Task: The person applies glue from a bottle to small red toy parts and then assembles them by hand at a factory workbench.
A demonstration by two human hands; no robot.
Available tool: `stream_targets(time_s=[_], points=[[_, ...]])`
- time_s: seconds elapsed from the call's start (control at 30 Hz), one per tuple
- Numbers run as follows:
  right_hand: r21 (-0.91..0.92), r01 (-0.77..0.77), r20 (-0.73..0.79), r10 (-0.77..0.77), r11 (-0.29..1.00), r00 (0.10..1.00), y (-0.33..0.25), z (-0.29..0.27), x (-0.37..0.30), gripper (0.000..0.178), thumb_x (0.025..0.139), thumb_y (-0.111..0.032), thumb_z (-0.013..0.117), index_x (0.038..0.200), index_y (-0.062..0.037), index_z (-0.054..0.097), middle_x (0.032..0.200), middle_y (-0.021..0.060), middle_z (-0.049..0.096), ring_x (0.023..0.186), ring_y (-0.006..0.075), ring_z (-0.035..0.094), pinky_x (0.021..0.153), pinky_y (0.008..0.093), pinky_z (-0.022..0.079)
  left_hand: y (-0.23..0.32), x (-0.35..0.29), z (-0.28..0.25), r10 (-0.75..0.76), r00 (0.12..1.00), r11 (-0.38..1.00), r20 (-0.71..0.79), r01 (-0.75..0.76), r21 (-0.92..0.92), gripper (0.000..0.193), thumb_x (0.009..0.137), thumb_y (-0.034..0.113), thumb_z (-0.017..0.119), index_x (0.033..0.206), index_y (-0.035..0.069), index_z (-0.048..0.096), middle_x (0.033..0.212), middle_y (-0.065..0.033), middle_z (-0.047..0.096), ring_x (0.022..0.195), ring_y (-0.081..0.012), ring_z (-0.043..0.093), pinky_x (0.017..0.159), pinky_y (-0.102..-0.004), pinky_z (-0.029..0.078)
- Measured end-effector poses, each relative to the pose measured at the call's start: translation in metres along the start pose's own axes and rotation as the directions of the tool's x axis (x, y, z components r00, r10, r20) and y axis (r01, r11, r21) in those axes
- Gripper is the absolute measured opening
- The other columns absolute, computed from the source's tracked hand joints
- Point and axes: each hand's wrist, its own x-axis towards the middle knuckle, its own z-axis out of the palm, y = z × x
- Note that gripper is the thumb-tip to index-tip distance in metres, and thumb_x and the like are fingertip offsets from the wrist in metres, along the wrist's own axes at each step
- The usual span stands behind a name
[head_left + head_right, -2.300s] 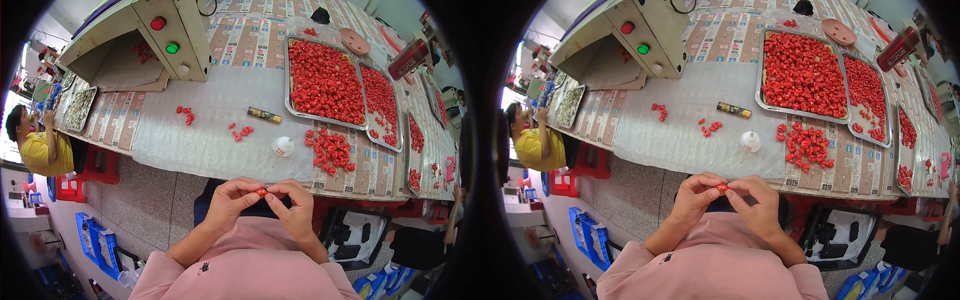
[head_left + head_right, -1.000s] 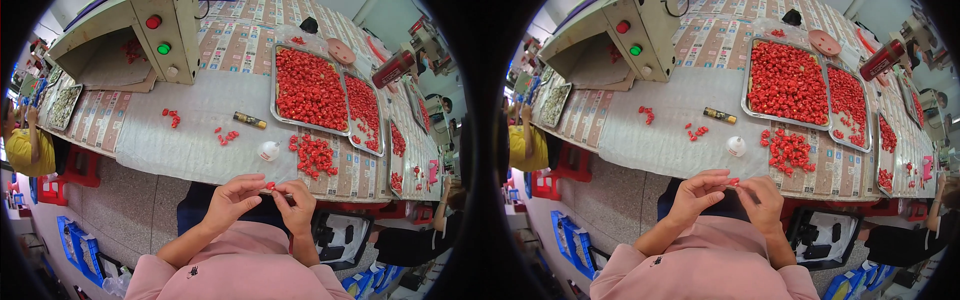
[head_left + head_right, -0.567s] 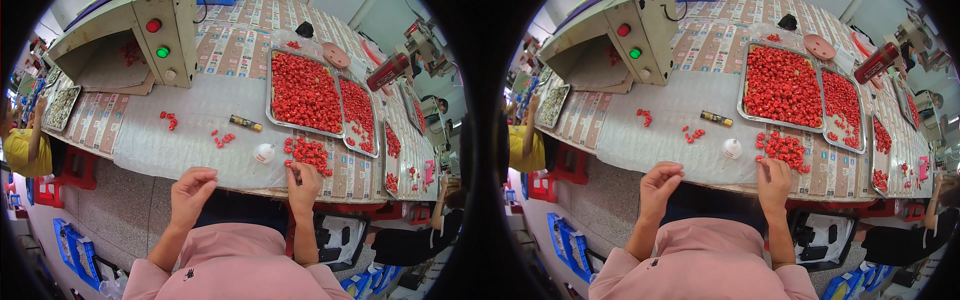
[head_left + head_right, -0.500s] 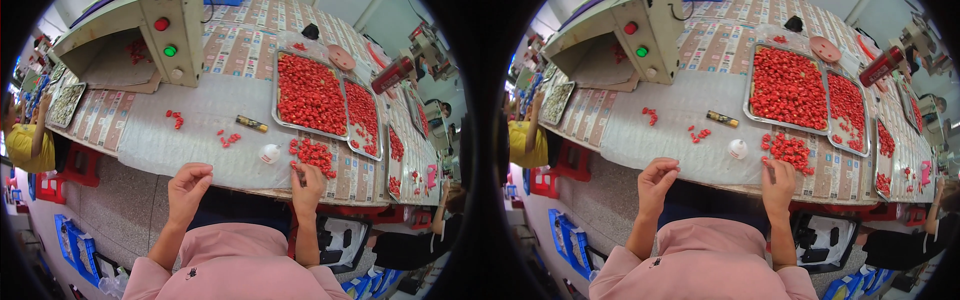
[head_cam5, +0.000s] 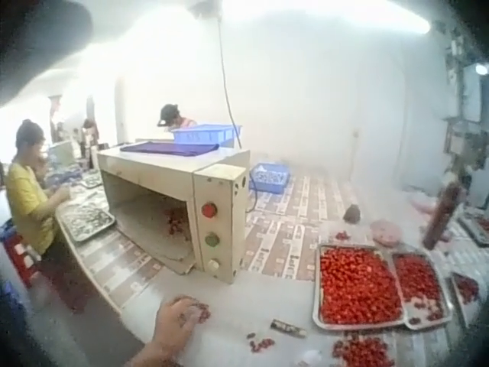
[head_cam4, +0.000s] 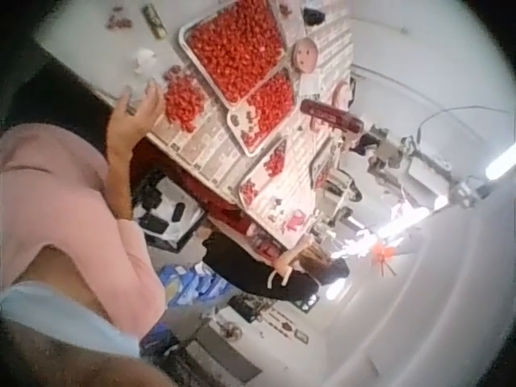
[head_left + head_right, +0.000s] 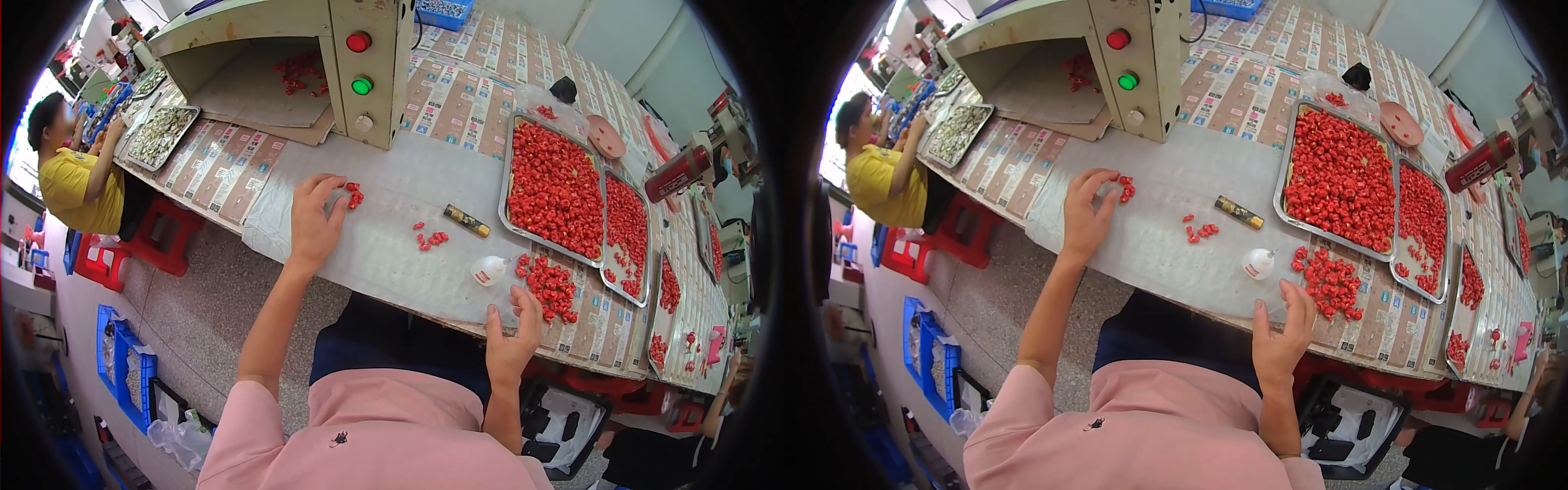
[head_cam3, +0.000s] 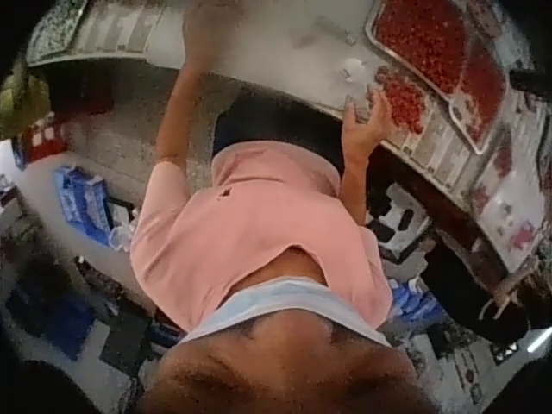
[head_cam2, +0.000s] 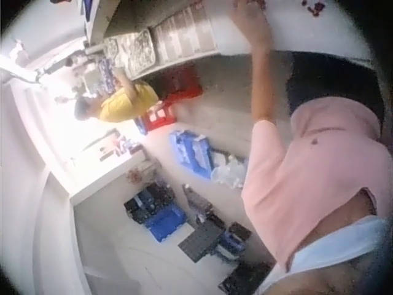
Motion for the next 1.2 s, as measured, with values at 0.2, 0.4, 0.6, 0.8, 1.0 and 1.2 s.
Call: stream_targets(time_s=[0.2,0.4,0.6,0.8,1.0,1.2], points=[[0.024,-0.038,0.019,0.038,0.999,0.999,0.001,0.004,0.005,0.048,0.072,-0.001,0.068,0.116,0.0003,0.052,0.114,0.0161,0.052,0.102,0.0293,0.054,0.088,0.0367,0.045,-0.024,0.022,0.009,0.072,0.997,0.984,-0.029,-0.067,0.163,0.026,0.075,0.002,0.065,0.101,0.006,0.063,0.099,-0.0107,0.058,0.093,-0.0296,0.051,0.082,-0.0378,0.042],[-0.015,-0.038,0.053,0.038,0.999,0.998,-0.002,0.011,0.016,0.061,0.071,-0.004,0.071,0.125,0.0004,0.044,0.124,0.0179,0.047,0.115,0.0320,0.046,0.098,0.0402,0.036,-0.021,0.017,0.004,0.026,0.992,0.997,0.121,-0.034,0.064,0.018,0.076,0.001,0.063,0.093,0.006,0.066,0.086,-0.0108,0.060,0.083,-0.0279,0.056,0.072,-0.0341,0.046],[-0.024,-0.042,0.083,0.044,0.999,0.996,0.001,0.021,0.026,0.066,0.071,-0.006,0.071,0.129,0.0006,0.040,0.128,0.0179,0.045,0.119,0.0333,0.042,0.101,0.0412,0.033,0.019,-0.026,-0.014,-0.380,0.903,0.677,0.202,0.420,-0.605,0.013,0.087,0.002,0.056,0.098,0.003,0.064,0.096,-0.0066,0.062,0.081,-0.0145,0.060,0.073,-0.0248,0.048],[-0.043,-0.064,0.112,0.068,0.997,0.991,-0.002,0.029,0.033,0.052,0.072,-0.008,0.070,0.120,-0.0021,0.049,0.113,0.0159,0.056,0.107,0.0323,0.051,0.094,0.0415,0.037,0.059,-0.075,-0.020,-0.295,0.635,-0.332,0.714,0.633,-0.699,0.024,0.092,0.007,0.053,0.115,0.004,0.054,0.101,-0.0074,0.061,0.087,-0.0131,0.059,0.078,-0.0262,0.050],[-0.066,0.080,0.096,-0.074,0.995,0.993,0.004,0.030,0.032,0.045,0.074,-0.006,0.067,0.116,-0.0016,0.052,0.106,0.0158,0.058,0.099,0.0326,0.054,0.088,0.0397,0.041,0.082,-0.092,-0.011,-0.164,0.522,-0.545,0.837,0.659,-0.518,0.027,0.091,0.006,0.054,0.118,0.005,0.053,0.107,-0.0080,0.060,0.091,-0.0134,0.060,0.081,-0.0266,0.051],[0.339,0.014,0.235,-0.100,0.941,0.967,-0.013,0.005,0.010,0.043,0.076,-0.004,0.061,0.117,0.0003,0.050,0.097,0.0148,0.053,0.091,0.0280,0.054,0.081,0.0339,0.042,0.092,-0.097,-0.011,-0.213,0.486,-0.517,0.847,0.680,-0.520,0.025,0.091,0.005,0.054,0.116,0.007,0.054,0.107,-0.0079,0.060,0.090,-0.0140,0.061,0.079,-0.0279,0.053]])
